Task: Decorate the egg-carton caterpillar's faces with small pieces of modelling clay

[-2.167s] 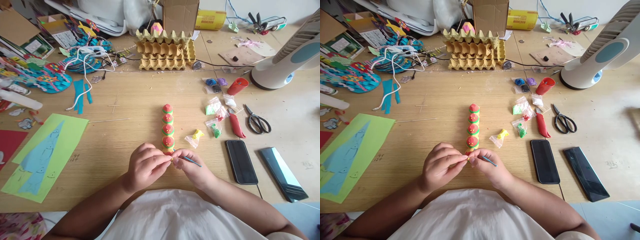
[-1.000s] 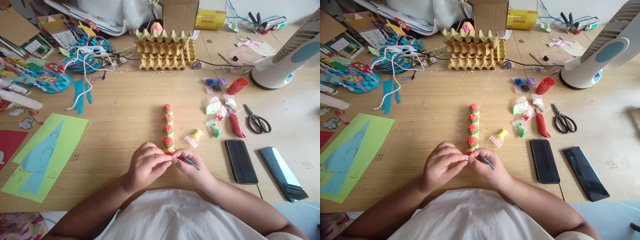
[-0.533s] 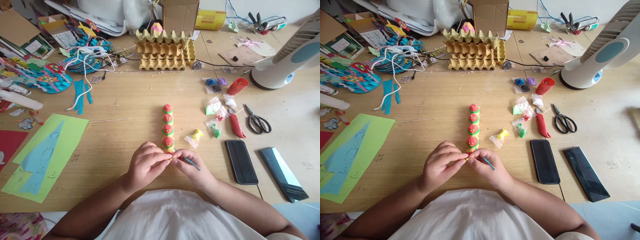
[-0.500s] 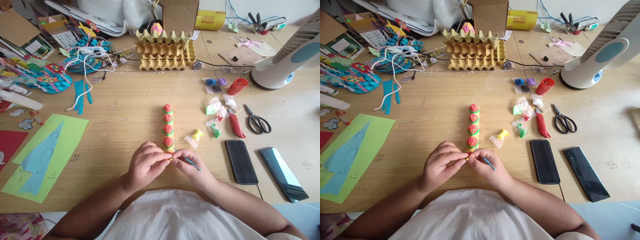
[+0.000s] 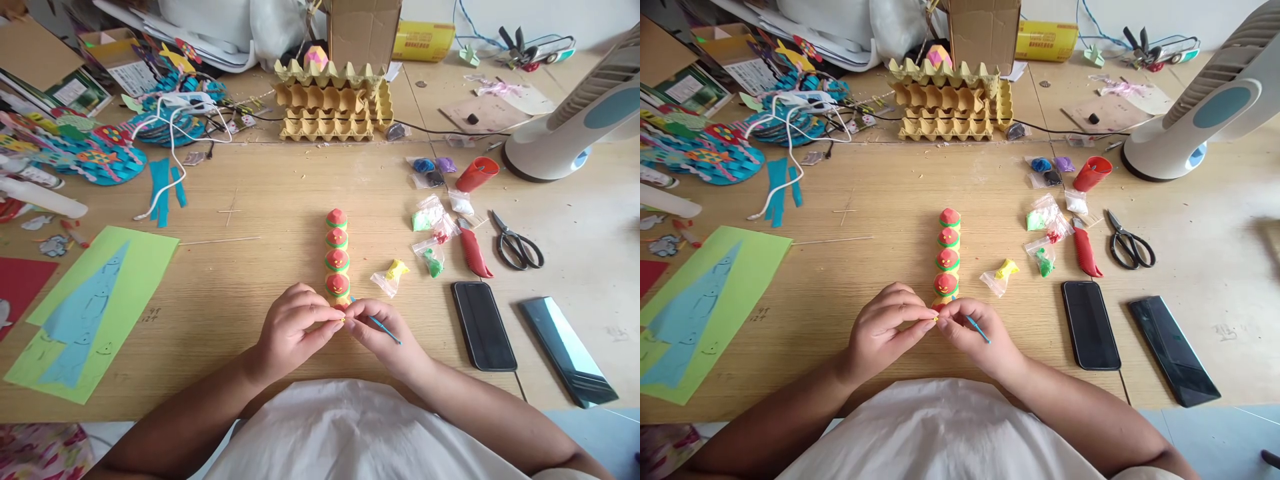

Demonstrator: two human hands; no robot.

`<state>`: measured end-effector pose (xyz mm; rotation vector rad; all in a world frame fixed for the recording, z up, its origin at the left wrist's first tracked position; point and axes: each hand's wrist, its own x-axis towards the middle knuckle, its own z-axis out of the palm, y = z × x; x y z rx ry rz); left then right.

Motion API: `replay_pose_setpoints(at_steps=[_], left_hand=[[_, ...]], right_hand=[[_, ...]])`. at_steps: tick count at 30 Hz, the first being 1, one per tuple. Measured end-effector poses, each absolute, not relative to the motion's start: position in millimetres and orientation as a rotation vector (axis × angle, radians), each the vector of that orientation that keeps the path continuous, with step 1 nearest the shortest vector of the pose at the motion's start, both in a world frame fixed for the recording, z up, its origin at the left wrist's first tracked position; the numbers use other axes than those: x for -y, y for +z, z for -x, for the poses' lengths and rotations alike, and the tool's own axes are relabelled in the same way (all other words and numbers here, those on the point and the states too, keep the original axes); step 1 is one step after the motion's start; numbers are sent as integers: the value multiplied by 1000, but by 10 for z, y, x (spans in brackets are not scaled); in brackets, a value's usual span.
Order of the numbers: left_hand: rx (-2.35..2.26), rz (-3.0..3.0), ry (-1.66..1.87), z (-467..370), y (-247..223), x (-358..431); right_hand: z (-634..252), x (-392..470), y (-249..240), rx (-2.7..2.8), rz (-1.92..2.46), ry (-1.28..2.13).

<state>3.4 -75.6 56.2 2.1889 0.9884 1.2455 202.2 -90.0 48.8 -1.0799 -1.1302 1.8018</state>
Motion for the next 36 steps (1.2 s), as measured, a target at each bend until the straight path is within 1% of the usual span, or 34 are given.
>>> replay_pose_setpoints(at_steps=[21,29,36], left_hand=[[-991,-1961,1215,-37,529,780],[-1093,-1714,1177,32,453,736],[-1290,-1578,1207,118,392,559]], right_hand=[[-2016,901,458,1195,1108,1754],[-2036,884,469,1140,1076,1741],[-2136,669,453,1073,1108,1522]])
